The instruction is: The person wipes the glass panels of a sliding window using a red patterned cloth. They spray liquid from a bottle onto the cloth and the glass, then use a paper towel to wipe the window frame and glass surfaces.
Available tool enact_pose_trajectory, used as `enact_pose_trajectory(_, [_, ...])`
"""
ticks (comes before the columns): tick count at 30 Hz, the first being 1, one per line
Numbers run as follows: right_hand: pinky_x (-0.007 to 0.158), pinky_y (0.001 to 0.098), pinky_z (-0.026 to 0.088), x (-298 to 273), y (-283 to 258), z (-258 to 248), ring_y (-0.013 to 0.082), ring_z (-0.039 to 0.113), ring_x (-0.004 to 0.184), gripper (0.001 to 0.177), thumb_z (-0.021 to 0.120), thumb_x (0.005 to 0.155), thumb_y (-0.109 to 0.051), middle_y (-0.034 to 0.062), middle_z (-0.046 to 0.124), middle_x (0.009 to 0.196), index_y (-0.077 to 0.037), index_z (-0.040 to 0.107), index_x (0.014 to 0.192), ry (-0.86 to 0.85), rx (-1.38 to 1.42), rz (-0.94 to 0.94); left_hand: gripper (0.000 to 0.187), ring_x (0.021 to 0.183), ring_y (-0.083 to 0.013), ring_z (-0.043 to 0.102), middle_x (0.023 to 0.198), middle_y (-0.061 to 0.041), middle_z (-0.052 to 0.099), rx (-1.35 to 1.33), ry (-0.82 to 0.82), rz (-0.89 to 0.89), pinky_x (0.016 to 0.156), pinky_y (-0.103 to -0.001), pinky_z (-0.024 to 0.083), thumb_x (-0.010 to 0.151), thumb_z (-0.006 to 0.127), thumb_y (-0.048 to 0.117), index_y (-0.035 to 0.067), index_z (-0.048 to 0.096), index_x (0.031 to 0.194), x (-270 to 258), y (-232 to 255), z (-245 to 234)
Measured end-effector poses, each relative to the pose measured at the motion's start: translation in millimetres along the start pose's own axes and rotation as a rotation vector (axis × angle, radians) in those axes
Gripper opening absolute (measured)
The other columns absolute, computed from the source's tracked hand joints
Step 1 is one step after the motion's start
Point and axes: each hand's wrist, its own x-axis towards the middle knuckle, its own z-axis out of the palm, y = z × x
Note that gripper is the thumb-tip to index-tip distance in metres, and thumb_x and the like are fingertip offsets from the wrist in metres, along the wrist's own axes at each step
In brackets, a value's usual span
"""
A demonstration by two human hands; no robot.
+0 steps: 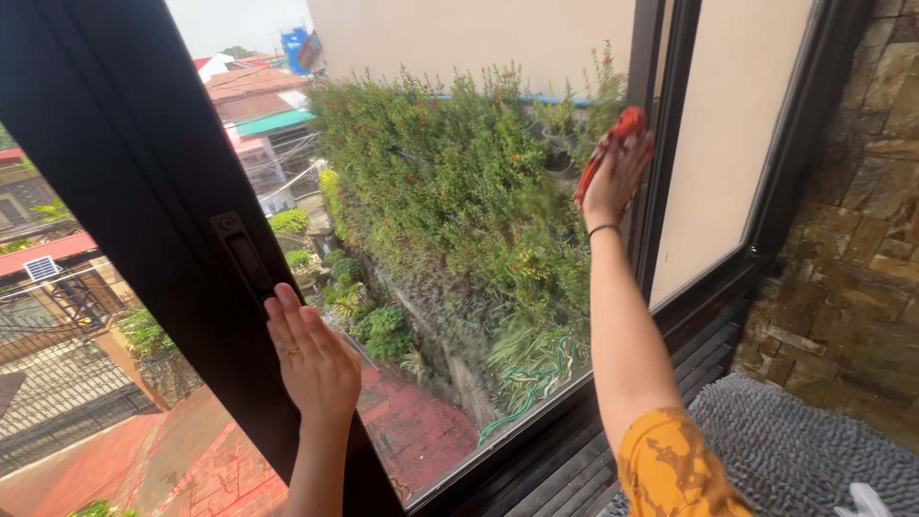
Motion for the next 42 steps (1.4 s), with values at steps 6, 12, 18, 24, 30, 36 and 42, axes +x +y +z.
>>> enact_pose_trajectory(6, [0.131,0.0490,0.015,-145,-48,17,0.0360,-0.003,0.164,0.070,0.014,0.109,-0.056,0.0142,0.004,0.177,-0.010,0.021,0.162,-0.022,-0.020,-0.079,0.075,0.159,-0.0435,0.021,0.168,-0.030,0.024,0.026,-0.053,0.003,0.131,-0.054,0.030,0.100,0.044,-0.016,-0.005,0.007,0.164,-9,-5,-2])
enact_pose_trajectory(12, [0.137,0.0562,0.005,-56,-164,29,0.0287,-0.004,0.165,0.066,0.021,0.113,-0.050,0.0098,0.008,0.178,-0.019,0.014,0.170,-0.094,-0.134,-0.704,0.068,0.155,-0.0237,0.030,0.165,-0.009,0.037,-0.035,-0.361,0.134,0.126,-0.041,0.029,0.092,0.048,-0.010,0.009,0.040,0.157,-8,0,-18])
enact_pose_trajectory(18, [0.132,0.0563,0.018,137,-135,10,0.0385,0.012,0.160,0.036,0.031,0.116,-0.039,0.0088,0.019,0.173,-0.026,0.064,0.121,0.003,-0.581,-0.568,0.055,0.148,-0.0222,0.036,0.156,-0.009,0.046,-0.361,-0.316,0.138,0.119,-0.045,0.031,0.095,0.053,0.012,0.006,0.048,0.149,5,15,-38])
enact_pose_trajectory(24, [0.126,0.0560,0.024,95,-17,-27,0.0437,0.020,0.149,0.033,0.044,0.118,-0.025,0.0235,0.038,0.158,-0.023,0.047,0.151,0.037,0.125,-0.177,0.048,0.141,-0.0234,0.045,0.147,-0.007,0.055,-0.517,-0.356,0.233,0.116,-0.045,0.035,0.091,0.062,0.022,0.010,0.059,0.138,23,20,-52])
enact_pose_trajectory(30, [0.124,0.0488,0.002,-51,-45,-32,0.0305,-0.007,0.155,0.066,0.018,0.109,-0.050,0.0190,0.004,0.171,-0.015,0.017,0.164,-0.071,-0.032,-0.014,0.038,0.137,-0.0266,0.054,0.136,-0.007,0.066,-0.608,-0.299,0.137,0.115,-0.044,0.039,0.092,0.066,0.021,0.007,0.068,0.127,38,32,-57])
enact_pose_trajectory(36, [0.138,0.0521,0.006,-6,-126,5,0.0260,0.003,0.167,0.077,0.013,0.108,-0.060,0.0090,0.006,0.179,-0.016,0.012,0.171,-0.117,-0.115,-0.581,0.037,0.138,-0.0261,0.053,0.136,-0.008,0.066,-0.645,-0.290,0.148,0.116,-0.045,0.040,0.093,0.066,0.021,0.006,0.069,0.127,42,38,-60])
enact_pose_trajectory(42, [0.104,0.0327,0.040,170,-99,-21,0.0149,0.041,0.115,0.048,0.048,0.117,-0.029,0.0043,0.042,0.126,-0.013,0.038,0.161,-0.272,0.645,-0.585,0.038,0.137,-0.0275,0.053,0.137,-0.011,0.065,-0.707,-0.276,0.162,0.115,-0.046,0.040,0.094,0.067,0.023,0.002,0.068,0.126,43,50,-58])
